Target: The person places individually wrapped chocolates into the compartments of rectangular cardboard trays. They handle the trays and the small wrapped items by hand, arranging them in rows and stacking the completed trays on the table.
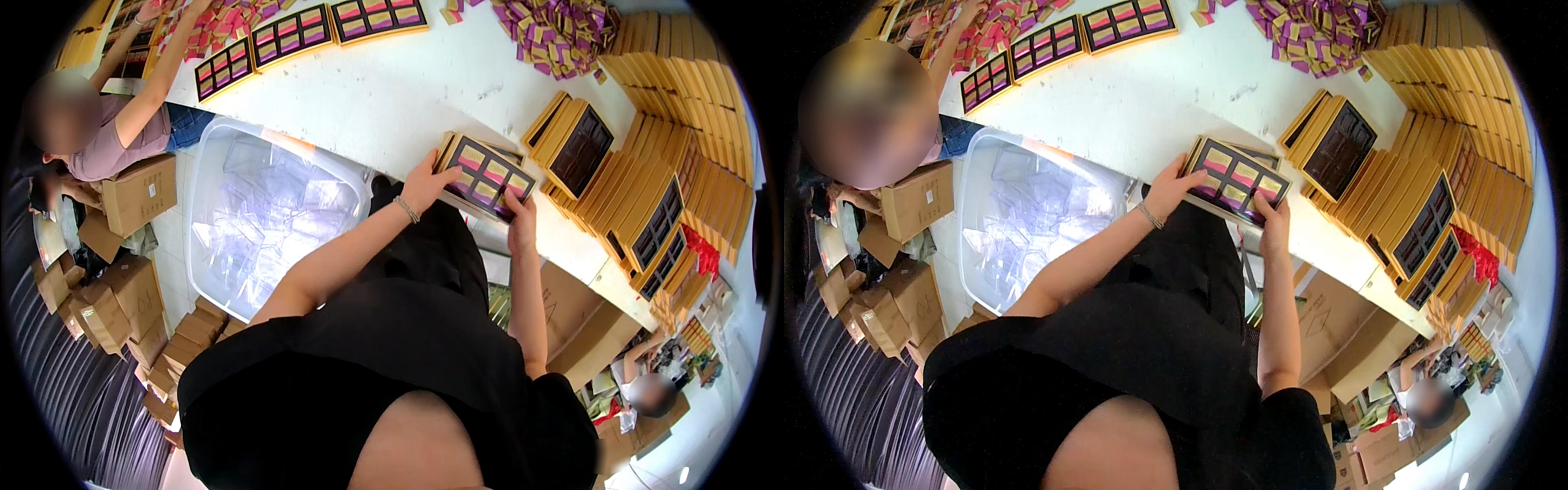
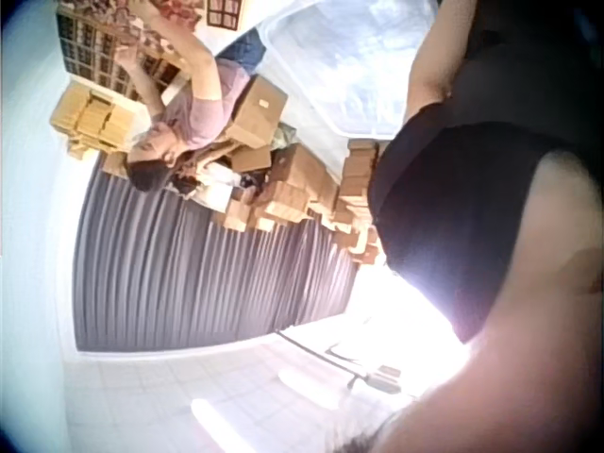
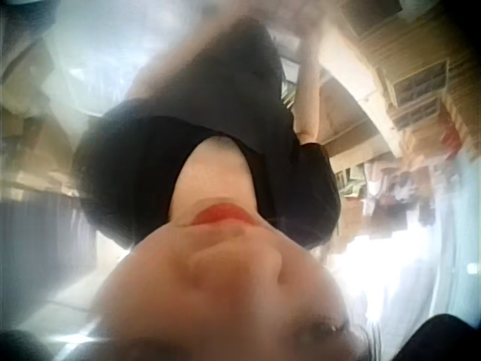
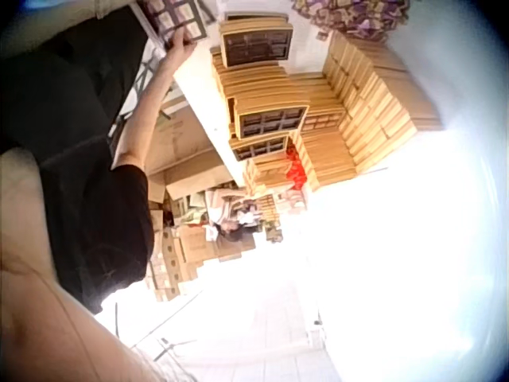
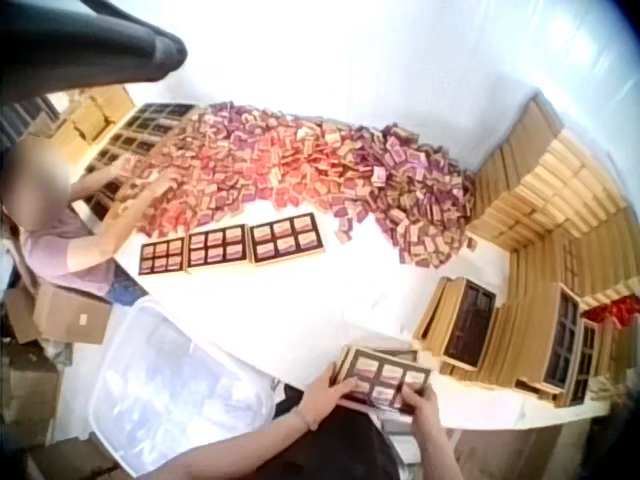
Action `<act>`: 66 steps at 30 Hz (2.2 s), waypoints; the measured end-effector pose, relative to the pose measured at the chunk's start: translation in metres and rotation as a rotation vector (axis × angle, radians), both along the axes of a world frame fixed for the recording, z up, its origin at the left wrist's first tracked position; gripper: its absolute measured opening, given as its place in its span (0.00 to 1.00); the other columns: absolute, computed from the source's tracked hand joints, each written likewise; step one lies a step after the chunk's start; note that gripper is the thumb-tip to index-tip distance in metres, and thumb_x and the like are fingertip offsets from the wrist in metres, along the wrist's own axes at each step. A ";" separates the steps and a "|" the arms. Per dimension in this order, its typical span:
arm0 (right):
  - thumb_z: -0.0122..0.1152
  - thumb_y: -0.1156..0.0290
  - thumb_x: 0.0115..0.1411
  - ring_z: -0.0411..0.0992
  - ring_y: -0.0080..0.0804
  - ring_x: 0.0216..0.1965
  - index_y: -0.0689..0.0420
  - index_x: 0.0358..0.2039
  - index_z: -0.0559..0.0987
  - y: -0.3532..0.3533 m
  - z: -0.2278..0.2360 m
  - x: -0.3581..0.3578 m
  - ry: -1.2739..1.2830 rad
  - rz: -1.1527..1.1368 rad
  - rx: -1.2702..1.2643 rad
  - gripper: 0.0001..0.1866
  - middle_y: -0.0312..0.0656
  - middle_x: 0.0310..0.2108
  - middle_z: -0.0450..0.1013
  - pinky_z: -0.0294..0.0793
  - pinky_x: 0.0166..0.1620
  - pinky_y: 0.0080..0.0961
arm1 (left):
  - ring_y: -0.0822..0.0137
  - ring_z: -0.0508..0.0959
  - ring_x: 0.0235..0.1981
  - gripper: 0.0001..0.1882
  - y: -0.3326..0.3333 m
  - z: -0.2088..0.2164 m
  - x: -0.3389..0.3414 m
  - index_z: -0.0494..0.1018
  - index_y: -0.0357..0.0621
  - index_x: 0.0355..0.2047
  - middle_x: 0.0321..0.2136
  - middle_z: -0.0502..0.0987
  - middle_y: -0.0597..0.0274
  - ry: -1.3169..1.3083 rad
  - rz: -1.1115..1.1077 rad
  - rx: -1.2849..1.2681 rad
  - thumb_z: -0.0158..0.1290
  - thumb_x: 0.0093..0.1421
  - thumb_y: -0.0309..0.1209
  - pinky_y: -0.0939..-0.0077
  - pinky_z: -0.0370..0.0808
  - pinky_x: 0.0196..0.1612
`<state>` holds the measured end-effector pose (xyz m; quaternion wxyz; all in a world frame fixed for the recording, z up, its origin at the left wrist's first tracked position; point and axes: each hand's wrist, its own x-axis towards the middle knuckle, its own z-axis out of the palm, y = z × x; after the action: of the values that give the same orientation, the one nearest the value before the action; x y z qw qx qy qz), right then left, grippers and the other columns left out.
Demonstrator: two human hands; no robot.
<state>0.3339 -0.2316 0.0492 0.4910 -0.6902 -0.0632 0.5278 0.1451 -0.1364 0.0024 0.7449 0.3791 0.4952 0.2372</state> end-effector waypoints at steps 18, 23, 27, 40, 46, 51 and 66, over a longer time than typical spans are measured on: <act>0.69 0.66 0.47 0.49 0.55 0.66 0.60 0.66 0.51 0.172 0.031 -0.104 -0.889 0.958 0.503 0.50 0.54 0.65 0.52 0.54 0.62 0.57 | 0.51 0.48 0.69 0.55 0.265 -0.012 -0.134 0.47 0.49 0.68 0.68 0.50 0.54 1.335 0.024 1.043 0.49 0.49 0.69 0.26 0.44 0.60; 0.71 0.71 0.39 0.45 0.51 0.69 0.46 0.68 0.49 0.360 0.000 -0.134 -1.614 1.294 0.406 0.57 0.49 0.67 0.48 0.47 0.59 0.73 | 0.61 0.38 0.71 0.62 0.305 0.031 -0.204 0.40 0.57 0.69 0.70 0.38 0.63 1.690 -0.719 0.952 0.63 0.42 0.61 0.23 0.42 0.60; 0.72 0.69 0.39 0.51 0.46 0.66 0.47 0.68 0.49 0.394 -0.038 -0.126 -1.692 1.537 0.322 0.57 0.48 0.64 0.54 0.49 0.58 0.73 | 0.66 0.59 0.65 0.63 0.326 0.025 -0.197 0.41 0.55 0.69 0.66 0.56 0.67 1.607 -0.825 0.892 0.68 0.38 0.50 0.23 0.44 0.60; 0.66 0.69 0.44 0.57 0.45 0.61 0.57 0.63 0.59 0.156 -0.018 -0.151 -1.418 1.624 0.516 0.44 0.46 0.57 0.60 0.50 0.57 0.72 | 0.67 0.65 0.60 0.52 0.246 0.010 -0.108 0.59 0.48 0.61 0.57 0.66 0.65 1.416 -0.695 0.903 0.70 0.36 0.46 0.18 0.50 0.55; 0.77 0.56 0.33 0.54 0.47 0.63 0.56 0.64 0.57 0.158 -0.022 -0.141 -1.416 1.653 0.507 0.58 0.46 0.62 0.56 0.49 0.59 0.70 | 0.67 0.59 0.64 0.46 0.221 -0.007 -0.122 0.55 0.53 0.64 0.63 0.60 0.66 1.474 -0.431 1.008 0.64 0.47 0.46 0.21 0.52 0.56; 0.76 0.53 0.36 0.48 0.51 0.67 0.54 0.67 0.53 0.174 -0.021 -0.112 -1.272 1.543 0.527 0.60 0.47 0.66 0.50 0.48 0.61 0.67 | 0.65 0.66 0.59 0.33 0.149 -0.002 -0.164 0.65 0.52 0.58 0.60 0.66 0.64 1.100 -0.038 1.258 0.61 0.52 0.41 0.38 0.62 0.58; 0.57 0.77 0.57 0.71 0.46 0.49 0.58 0.45 0.77 0.195 -0.035 -0.093 -1.137 0.864 0.576 0.14 0.48 0.51 0.71 0.72 0.50 0.34 | 0.58 0.71 0.45 0.16 0.065 -0.029 -0.123 0.78 0.47 0.36 0.42 0.75 0.65 0.706 -0.093 1.173 0.63 0.45 0.35 0.65 0.71 0.50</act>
<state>0.2405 -0.0370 0.0137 0.2935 -0.6144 -0.7047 0.1994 0.0221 -0.0718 -0.0268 0.2199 0.7952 0.4812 0.2961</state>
